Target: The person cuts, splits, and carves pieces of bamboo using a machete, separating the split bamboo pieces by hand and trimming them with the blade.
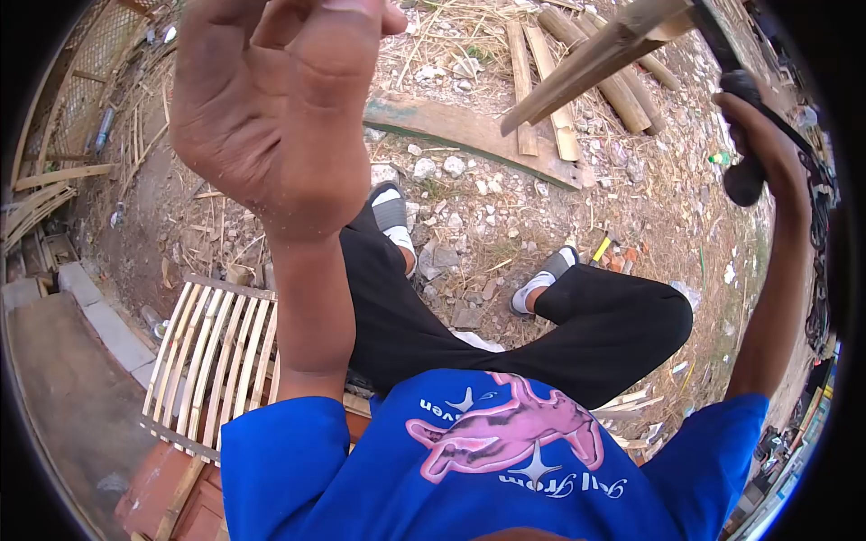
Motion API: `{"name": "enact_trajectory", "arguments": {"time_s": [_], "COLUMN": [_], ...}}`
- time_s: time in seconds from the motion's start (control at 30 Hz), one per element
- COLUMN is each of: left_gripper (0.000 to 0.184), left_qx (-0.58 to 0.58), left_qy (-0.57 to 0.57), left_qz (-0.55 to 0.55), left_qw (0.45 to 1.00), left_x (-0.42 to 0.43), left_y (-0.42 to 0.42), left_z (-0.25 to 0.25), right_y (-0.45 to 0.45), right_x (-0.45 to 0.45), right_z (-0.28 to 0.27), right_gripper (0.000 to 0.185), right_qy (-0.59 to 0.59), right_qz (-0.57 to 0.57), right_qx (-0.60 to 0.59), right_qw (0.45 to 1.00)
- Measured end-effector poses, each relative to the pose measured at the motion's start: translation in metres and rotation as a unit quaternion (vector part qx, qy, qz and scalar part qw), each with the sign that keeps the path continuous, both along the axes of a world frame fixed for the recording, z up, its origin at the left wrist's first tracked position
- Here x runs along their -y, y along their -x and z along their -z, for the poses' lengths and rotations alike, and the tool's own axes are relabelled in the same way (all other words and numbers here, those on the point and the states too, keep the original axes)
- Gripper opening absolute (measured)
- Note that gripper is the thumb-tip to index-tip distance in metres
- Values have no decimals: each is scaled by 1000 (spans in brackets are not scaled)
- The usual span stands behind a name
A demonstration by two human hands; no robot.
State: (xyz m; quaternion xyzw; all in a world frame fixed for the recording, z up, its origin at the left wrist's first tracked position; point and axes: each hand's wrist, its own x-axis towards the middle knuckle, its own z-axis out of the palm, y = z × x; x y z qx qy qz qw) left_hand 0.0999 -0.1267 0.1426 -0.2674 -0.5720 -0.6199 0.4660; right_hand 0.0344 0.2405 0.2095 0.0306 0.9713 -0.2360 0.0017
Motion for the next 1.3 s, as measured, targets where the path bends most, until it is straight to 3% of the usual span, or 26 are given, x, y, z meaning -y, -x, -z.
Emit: {"name": "enact_trajectory", "arguments": {"time_s": [0.03,0.07,0.17,0.27,0.37,0.43,0.63,0.7,0.77,0.8,0.83,0.93,1.0,1.1,1.13,1.23,1.3], "left_gripper": [9,9,11,12,13,14,16,21,19,21,22,29,35,41,42,40,35], "left_qx": [-4,-9,39,66,91,112,74,175,204,232,335,612,720,704,693,688,647], "left_qy": [-14,-23,-27,18,-29,-36,37,38,89,108,127,184,88,6,67,58,204], "left_qz": [6,19,19,15,42,53,89,102,42,10,-40,-157,-133,-72,-58,10,-79], "left_qw": [1000,1000,999,998,995,992,993,979,974,966,933,753,676,706,715,723,731], "left_x": [-4,-2,1,0,3,3,-4,1,17,23,28,62,51,44,49,28,28], "left_y": [1,7,13,27,28,31,43,35,16,5,-12,-70,-111,-138,-140,-147,-134], "left_z": [-1,1,15,22,23,20,7,-6,11,21,36,95,104,142,141,100,89], "right_y": [1,11,56,77,65,49,5,1,-4,-8,-12,-21,-26,-30,-26,-19,-28], "right_x": [22,40,77,105,107,99,79,68,57,53,49,35,28,25,24,26,33], "right_z": [78,130,124,141,139,144,146,158,160,161,165,174,175,181,186,206,197], "right_gripper": [39,36,38,36,30,28,24,22,25,25,26,28,29,28,29,30,29], "right_qy": [1,-21,9,-16,18,53,274,306,305,310,318,336,332,334,330,309,302], "right_qz": [-3,-20,-112,-115,-155,-154,-81,-78,-72,-62,-52,-44,-38,-52,-57,-75,-71], "right_qx": [47,-31,-5,-82,-78,-99,54,43,34,29,26,29,19,14,12,-48,-58], "right_qw": [999,999,994,990,985,982,957,948,949,948,946,940,942,941,942,947,949]}}
